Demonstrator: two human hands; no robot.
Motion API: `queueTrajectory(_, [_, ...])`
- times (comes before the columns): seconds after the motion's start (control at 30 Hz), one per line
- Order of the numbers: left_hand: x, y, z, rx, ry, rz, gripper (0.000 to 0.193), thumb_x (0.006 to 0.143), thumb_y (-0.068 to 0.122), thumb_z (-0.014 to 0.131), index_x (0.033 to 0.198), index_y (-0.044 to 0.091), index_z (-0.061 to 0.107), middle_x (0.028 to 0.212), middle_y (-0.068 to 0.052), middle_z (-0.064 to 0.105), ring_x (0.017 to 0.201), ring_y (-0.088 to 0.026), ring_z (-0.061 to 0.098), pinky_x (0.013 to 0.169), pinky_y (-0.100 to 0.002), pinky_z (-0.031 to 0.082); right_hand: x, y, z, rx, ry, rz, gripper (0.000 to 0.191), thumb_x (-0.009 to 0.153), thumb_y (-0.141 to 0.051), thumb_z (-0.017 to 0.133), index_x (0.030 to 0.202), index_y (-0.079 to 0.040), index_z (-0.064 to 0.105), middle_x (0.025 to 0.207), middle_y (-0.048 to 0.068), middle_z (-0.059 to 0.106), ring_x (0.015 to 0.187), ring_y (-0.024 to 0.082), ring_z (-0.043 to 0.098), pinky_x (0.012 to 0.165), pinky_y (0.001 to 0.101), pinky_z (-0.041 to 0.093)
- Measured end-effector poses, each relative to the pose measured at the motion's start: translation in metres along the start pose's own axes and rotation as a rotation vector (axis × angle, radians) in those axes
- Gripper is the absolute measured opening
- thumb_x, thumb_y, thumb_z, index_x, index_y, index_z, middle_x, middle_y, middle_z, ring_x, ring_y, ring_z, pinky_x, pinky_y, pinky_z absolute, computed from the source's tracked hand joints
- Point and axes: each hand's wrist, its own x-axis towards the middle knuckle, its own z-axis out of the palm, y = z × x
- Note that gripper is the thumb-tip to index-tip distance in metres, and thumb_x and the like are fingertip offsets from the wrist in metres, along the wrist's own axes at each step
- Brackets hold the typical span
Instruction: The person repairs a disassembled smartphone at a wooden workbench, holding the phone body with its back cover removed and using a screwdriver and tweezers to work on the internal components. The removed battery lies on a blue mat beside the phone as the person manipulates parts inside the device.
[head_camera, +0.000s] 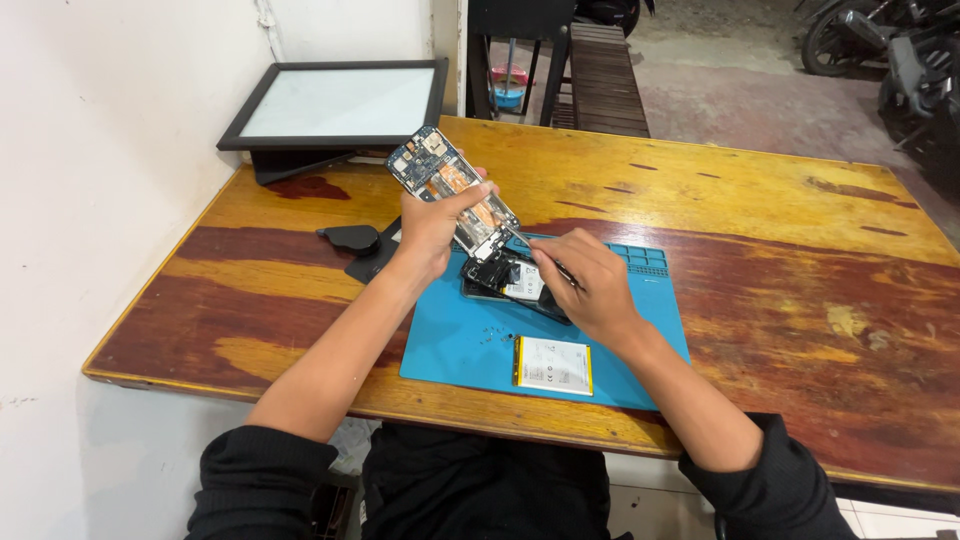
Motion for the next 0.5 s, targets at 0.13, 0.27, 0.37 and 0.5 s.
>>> queueTrajectory(0.13, [-0.001,0.0004,-0.0003,0.008,0.005,-0.006,0.059,0.082,-0.01,0.074,0.135,-0.001,0.05,0.116,-0.019,0.069,0.098,-0.029,0.075,0.082,-0.041,0.066,0.0004,-0.0028,-0.0009,-0.028,-0.004,-0.068,0.016,0.091,0.002,0.076,0.106,0.004,0.072,0.096,0.014,0.074,0.08,0.026,0.067,0.071,0.0349,0.055])
queueTrajectory(0.27, [-0.0001,0.002,-0.0003,-0.002,0.003,-0.002,0.059,0.082,-0.01,0.073,0.135,0.0,0.05,0.117,-0.02,0.068,0.098,-0.029,0.075,0.081,-0.041,0.066,0.0018,-0.0057,-0.0015,-0.049,0.001,-0.11,0.017,0.091,0.001,0.076,0.108,0.004,0.072,0.102,0.015,0.074,0.082,0.028,0.067,0.072,0.0356,0.055])
queueTrajectory(0.37, [0.0004,0.0038,-0.0002,0.004,-0.001,0.005,0.058,0.083,-0.009,0.073,0.136,-0.002,0.05,0.117,-0.021,0.068,0.098,-0.03,0.075,0.08,-0.042,0.066,0.0027,-0.0068,-0.0024,-0.041,-0.021,-0.113,0.017,0.092,0.0,0.076,0.107,0.004,0.071,0.105,0.015,0.074,0.085,0.028,0.068,0.074,0.0359,0.056])
queueTrajectory(0.5, [-0.0002,0.0058,-0.0003,-0.013,-0.004,-0.008,0.059,0.084,-0.009,0.073,0.136,-0.001,0.048,0.117,-0.02,0.068,0.099,-0.029,0.075,0.081,-0.042,0.067,0.003,-0.007,-0.0021,-0.036,-0.041,-0.124,0.017,0.092,-0.001,0.075,0.108,0.005,0.071,0.108,0.016,0.074,0.089,0.029,0.068,0.078,0.037,0.056])
